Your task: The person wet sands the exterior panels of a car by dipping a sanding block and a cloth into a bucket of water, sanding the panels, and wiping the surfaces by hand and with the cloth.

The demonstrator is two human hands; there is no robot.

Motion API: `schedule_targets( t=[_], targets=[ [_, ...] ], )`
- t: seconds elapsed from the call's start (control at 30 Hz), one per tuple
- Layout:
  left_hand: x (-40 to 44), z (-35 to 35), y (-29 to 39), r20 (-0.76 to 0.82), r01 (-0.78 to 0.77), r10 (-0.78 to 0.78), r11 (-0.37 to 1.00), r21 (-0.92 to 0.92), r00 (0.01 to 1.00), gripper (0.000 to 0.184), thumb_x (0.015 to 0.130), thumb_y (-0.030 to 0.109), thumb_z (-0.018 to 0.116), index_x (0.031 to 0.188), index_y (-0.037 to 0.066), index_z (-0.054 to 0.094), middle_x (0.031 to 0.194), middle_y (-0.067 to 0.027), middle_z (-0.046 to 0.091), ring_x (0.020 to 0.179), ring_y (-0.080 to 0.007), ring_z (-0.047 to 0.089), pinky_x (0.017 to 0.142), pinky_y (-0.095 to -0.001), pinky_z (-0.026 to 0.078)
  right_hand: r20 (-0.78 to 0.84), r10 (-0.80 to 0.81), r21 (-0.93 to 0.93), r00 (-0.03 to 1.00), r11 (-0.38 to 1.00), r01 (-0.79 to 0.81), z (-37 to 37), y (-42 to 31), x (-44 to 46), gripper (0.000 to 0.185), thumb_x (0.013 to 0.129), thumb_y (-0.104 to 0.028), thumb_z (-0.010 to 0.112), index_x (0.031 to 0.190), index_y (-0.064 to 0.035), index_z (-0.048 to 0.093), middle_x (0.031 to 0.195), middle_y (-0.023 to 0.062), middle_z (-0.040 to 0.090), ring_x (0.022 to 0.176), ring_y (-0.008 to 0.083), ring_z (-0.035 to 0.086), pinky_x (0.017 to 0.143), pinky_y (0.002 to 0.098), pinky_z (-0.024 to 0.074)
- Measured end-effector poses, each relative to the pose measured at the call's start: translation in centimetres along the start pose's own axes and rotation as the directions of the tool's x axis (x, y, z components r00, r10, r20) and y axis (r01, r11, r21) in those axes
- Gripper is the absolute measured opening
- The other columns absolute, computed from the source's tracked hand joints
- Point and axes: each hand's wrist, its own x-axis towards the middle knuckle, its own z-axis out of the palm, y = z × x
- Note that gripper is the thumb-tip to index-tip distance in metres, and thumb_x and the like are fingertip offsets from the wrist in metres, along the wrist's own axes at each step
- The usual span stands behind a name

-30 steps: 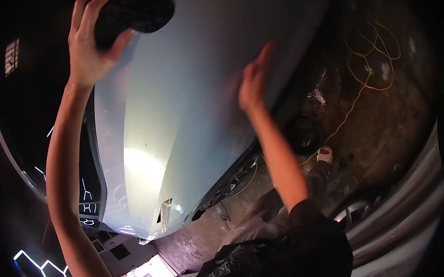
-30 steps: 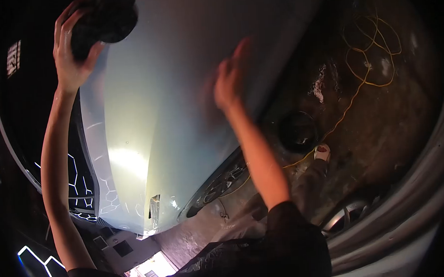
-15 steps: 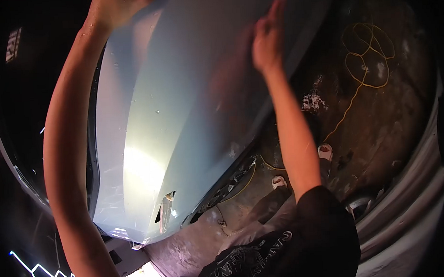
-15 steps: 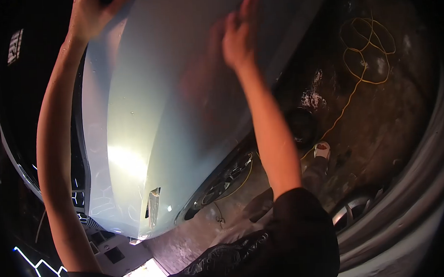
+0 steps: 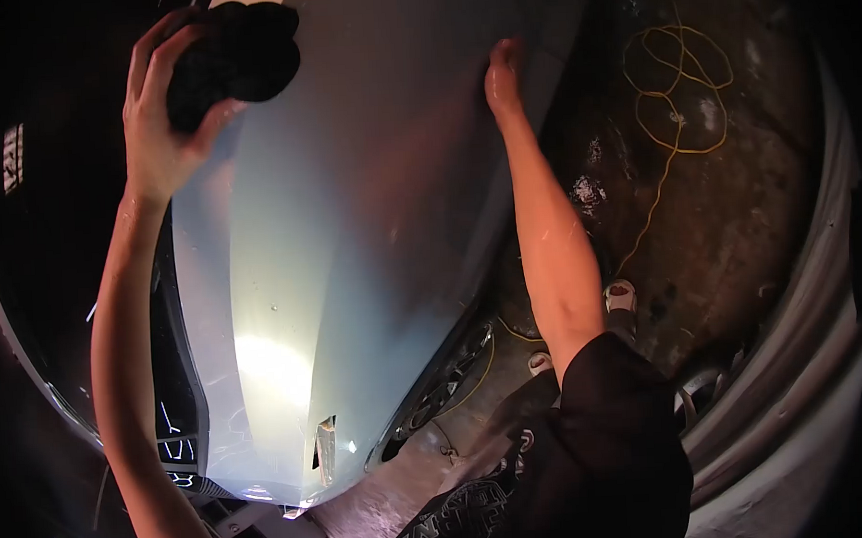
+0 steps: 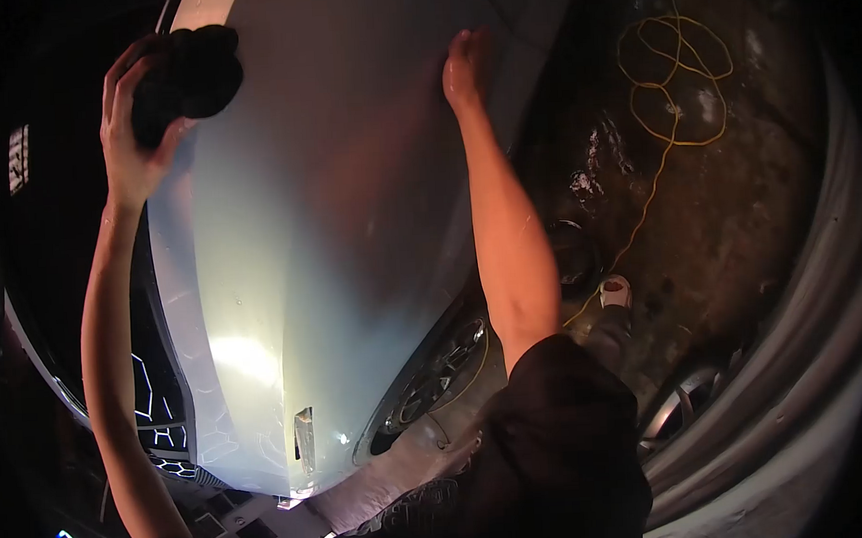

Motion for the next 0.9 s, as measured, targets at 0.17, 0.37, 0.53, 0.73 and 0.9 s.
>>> schedule_targets(
  t=[0.17, 0.37, 0.53, 0.73, 0.9],
  targets=[
    [0.8, -0.1, 0.6, 0.021, 0.054, -0.053, 0.995, -0.08, 0.998, 0.068, 0.066, 0.027, 0.088, 0.125, 0.006, 0.059, 0.137, -0.0191, 0.052, 0.124, -0.0366, 0.055, 0.101, -0.0459, 0.049, 0.161, -0.193, -0.317, 0.968, 0.919, 0.236, 6.6, -2.5, -25.8, 0.069, 0.102, -0.037, 0.04, 0.155, 0.0023, 0.019, 0.163, 0.0267, 0.009, 0.149, 0.053, 0.004, 0.114, 0.0699, 0.0065],
    [0.8, -0.2, 0.6, 0.043, 0.091, -0.087, 0.993, -0.082, 0.995, 0.068, 0.066, 0.028, 0.086, 0.125, 0.007, 0.059, 0.137, -0.0211, 0.052, 0.124, -0.0376, 0.055, 0.101, -0.046, 0.049, 0.322, -0.245, -0.362, 0.914, 0.861, 0.358, 2.6, -4.8, -9.3, 0.078, 0.098, -0.03, 0.052, 0.158, -0.0024, 0.01, 0.165, 0.0222, 0.003, 0.151, 0.0462, 0.004, 0.117, 0.0668, 0.0024],
    [0.3, -0.2, 0.5, 0.084, 0.073, -0.07, 0.997, -0.036, 0.994, 0.065, 0.074, 0.029, 0.081, 0.129, 0.007, 0.054, 0.14, -0.0239, 0.049, 0.128, -0.0407, 0.052, 0.104, -0.0486, 0.047, 0.114, -0.226, -0.382, 0.967, 0.889, 0.252, 5.0, -8.3, -3.5, 0.065, 0.104, -0.032, 0.041, 0.156, -0.0008, 0.021, 0.164, 0.0215, 0.012, 0.15, 0.0432, 0.013, 0.117, 0.0668, 0.0063],
    [0.8, 0.2, 0.5, 0.025, 0.056, -0.055, 0.998, -0.04, 0.998, 0.064, 0.074, 0.024, 0.08, 0.13, 0.008, 0.054, 0.141, -0.0225, 0.049, 0.129, -0.0407, 0.051, 0.105, -0.049, 0.047, 0.601, -0.223, -0.33, 0.767, 0.805, 0.493, 5.8, -5.9, -27.3, 0.073, 0.095, -0.037, 0.057, 0.151, 0.0008, 0.032, 0.163, 0.0224, 0.016, 0.15, 0.0467, 0.012, 0.11, 0.076, 0.0076],
    [0.4, 0.0, 0.9, 0.071, 0.122, -0.118, 0.992, -0.045, 0.99, 0.063, 0.072, 0.014, 0.076, 0.13, 0.009, 0.053, 0.142, -0.0233, 0.048, 0.13, -0.0426, 0.05, 0.106, -0.0513, 0.045, -0.018, -0.146, -0.29, 0.989, 0.947, 0.135, 4.4, -6.8, 0.8, 0.066, 0.105, -0.031, 0.042, 0.156, 0.0032, 0.017, 0.163, 0.0254, 0.01, 0.151, 0.0422, 0.012, 0.121, 0.0552, 0.0124]
  ],
)
